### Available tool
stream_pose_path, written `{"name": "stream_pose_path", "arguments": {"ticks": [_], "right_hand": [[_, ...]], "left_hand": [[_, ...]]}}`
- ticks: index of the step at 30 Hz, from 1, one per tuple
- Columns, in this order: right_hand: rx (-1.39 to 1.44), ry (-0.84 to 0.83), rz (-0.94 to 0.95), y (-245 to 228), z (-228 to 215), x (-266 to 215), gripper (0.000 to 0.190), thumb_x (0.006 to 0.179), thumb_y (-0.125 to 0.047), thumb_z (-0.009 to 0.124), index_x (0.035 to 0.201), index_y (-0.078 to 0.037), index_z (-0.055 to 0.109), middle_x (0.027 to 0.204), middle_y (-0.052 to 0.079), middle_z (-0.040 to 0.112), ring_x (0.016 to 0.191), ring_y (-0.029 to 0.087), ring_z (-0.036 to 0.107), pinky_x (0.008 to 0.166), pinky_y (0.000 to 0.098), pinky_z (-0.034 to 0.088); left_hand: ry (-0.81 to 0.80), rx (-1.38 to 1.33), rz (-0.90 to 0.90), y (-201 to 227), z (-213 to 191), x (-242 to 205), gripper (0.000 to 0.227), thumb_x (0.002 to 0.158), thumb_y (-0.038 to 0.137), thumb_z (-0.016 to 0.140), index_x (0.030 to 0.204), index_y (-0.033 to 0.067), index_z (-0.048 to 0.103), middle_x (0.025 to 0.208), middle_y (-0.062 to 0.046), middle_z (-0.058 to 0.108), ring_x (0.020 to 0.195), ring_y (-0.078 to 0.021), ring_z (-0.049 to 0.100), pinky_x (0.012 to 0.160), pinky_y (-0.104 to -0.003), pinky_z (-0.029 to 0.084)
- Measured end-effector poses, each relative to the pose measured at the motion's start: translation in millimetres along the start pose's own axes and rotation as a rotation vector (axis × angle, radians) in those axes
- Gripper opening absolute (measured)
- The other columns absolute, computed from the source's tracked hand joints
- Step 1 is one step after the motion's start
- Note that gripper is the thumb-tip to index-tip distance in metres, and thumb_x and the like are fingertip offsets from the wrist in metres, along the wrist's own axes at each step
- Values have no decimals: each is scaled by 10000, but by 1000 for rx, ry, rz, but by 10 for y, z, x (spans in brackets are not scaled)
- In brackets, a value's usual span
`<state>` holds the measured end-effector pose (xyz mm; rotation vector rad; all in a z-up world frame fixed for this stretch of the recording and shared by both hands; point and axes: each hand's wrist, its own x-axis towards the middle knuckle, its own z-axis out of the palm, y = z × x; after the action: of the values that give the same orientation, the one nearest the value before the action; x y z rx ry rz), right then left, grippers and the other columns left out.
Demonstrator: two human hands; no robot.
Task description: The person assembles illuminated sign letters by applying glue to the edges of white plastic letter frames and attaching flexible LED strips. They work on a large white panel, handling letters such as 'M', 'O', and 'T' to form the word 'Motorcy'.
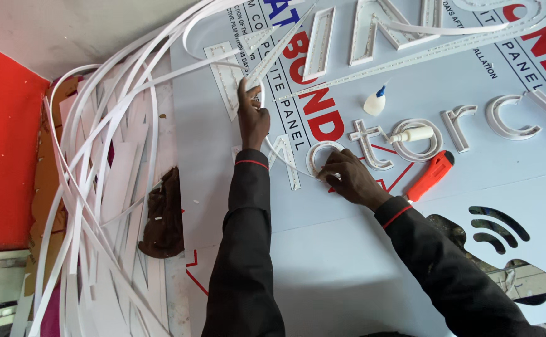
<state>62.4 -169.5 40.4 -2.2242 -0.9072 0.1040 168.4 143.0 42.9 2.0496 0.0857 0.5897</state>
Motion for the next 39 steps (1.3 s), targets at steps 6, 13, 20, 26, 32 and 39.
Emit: {"name": "stream_pose_path", "arguments": {"ticks": [6,13,20,26,32,39], "right_hand": [[-18,13,32,-83,-8,-3,172,947,-99,764,1025,-184,892,1109,138,714,1110,384,663,889,504,498],[-47,10,-5,130,135,8,176,948,-158,755,1072,-164,880,1104,129,693,1115,414,659,895,536,530],[-31,-4,25,31,74,-1,197,983,-141,709,1076,-196,873,1101,118,678,1130,398,658,928,533,531],[-8,26,9,-94,-27,7,170,956,-124,706,1009,-171,860,1060,126,666,1101,394,647,928,525,522],[-74,16,76,-108,17,54,117,933,-137,735,956,-169,845,1006,81,662,1078,364,632,934,507,527],[-204,45,54,441,535,-176,126,988,39,691,1054,93,785,1006,292,725,1076,413,674,1062,527,488]], "left_hand": [[-365,-173,342,465,472,83,992,877,-229,490,1764,203,392,1500,-195,743,1332,-462,713,1085,-555,574],[-693,-94,519,1133,1163,-214,990,843,-186,525,1695,318,535,1395,1,817,1139,-297,708,1039,-464,603],[-521,63,378,886,1346,102,928,836,-35,611,1682,340,541,1341,37,811,1065,-230,654,974,-417,588],[-562,-196,-178,1347,1240,597,1032,975,454,743,1764,-27,284,1042,-43,860,950,-155,730,822,-383,506],[-543,-8,-34,1432,2330,870,780,1090,425,529,1733,12,374,1133,-137,840,1230,-373,786,1051,-575,553],[-1062,441,636,2060,2453,-21,613,986,-40,678,1562,171,688,1267,-115,799,1252,-365,734,1061,-550,592]]}}
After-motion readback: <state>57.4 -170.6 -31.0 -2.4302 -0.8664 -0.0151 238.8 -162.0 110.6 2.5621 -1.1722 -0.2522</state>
